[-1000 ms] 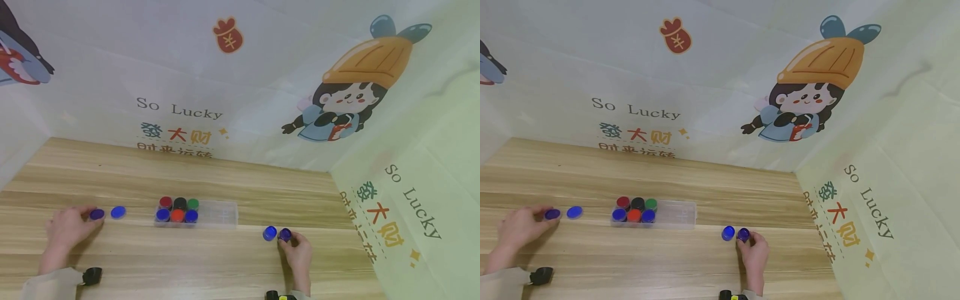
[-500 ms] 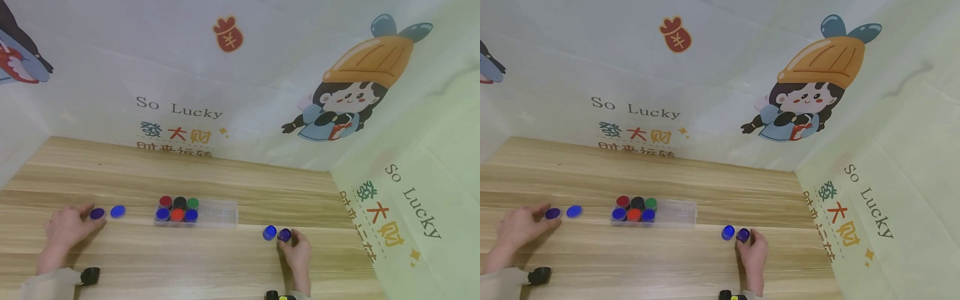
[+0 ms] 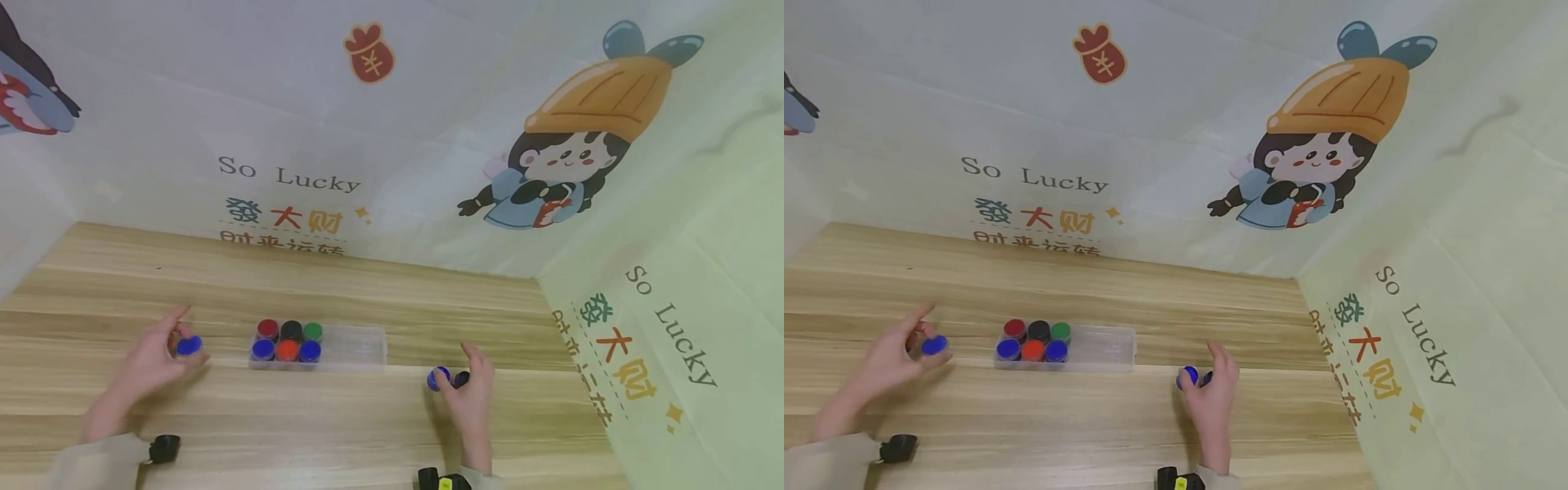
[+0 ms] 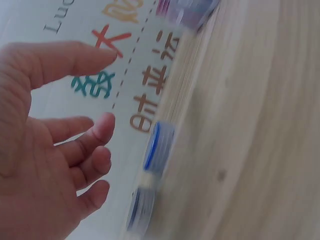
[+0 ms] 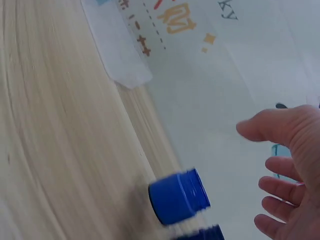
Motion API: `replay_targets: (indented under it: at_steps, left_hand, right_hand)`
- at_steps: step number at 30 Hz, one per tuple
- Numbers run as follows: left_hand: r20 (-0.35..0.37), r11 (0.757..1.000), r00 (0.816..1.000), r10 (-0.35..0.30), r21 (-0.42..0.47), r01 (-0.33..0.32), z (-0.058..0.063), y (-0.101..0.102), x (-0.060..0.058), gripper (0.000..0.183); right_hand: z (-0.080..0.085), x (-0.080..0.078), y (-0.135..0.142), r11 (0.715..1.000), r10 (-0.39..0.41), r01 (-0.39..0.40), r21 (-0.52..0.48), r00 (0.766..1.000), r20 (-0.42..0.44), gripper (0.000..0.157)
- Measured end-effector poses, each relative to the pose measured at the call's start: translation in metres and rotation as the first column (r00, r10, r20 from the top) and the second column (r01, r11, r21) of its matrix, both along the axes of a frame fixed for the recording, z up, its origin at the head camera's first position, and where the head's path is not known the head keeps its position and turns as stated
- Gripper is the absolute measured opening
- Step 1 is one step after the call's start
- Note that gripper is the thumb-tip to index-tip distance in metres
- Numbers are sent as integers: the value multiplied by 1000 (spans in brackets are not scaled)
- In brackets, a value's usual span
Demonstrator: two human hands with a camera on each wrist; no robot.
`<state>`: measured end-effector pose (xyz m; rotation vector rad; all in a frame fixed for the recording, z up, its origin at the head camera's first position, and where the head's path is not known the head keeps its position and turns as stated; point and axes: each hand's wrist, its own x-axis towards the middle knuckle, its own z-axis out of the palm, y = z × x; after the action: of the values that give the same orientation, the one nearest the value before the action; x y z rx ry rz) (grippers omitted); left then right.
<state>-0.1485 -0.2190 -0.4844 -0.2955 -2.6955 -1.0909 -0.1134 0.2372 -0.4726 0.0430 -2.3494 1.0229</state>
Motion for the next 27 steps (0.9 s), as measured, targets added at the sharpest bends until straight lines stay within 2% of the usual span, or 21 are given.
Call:
replay_targets:
  at_steps: [2, 7, 13, 22, 27]
  left_hand:
    - [-8, 999, 999, -39, 2, 39, 0, 7, -2, 84]
    - [-22, 993, 994, -111, -27, 111, 1, 25, -7, 83]
    - [54, 983, 983, -174, -41, 177, 4, 43, -14, 87]
    - [56, 976, 977, -208, -48, 210, 2, 57, -19, 88]
    - [65, 976, 977, -204, -67, 208, -1, 60, -21, 86]
  right_hand:
    - [0, -4, -8, 1000, 31, -31, 6, 999, -8, 56]
    - [2, -13, -31, 995, 100, -100, -4, 994, 43, 55]
    - [4, -23, -61, 982, 189, -188, -14, 981, 49, 53]
    - [4, -34, -101, 948, 316, -318, 35, 948, 42, 48]
    - [4, -38, -120, 923, 375, -381, 49, 922, 93, 44]
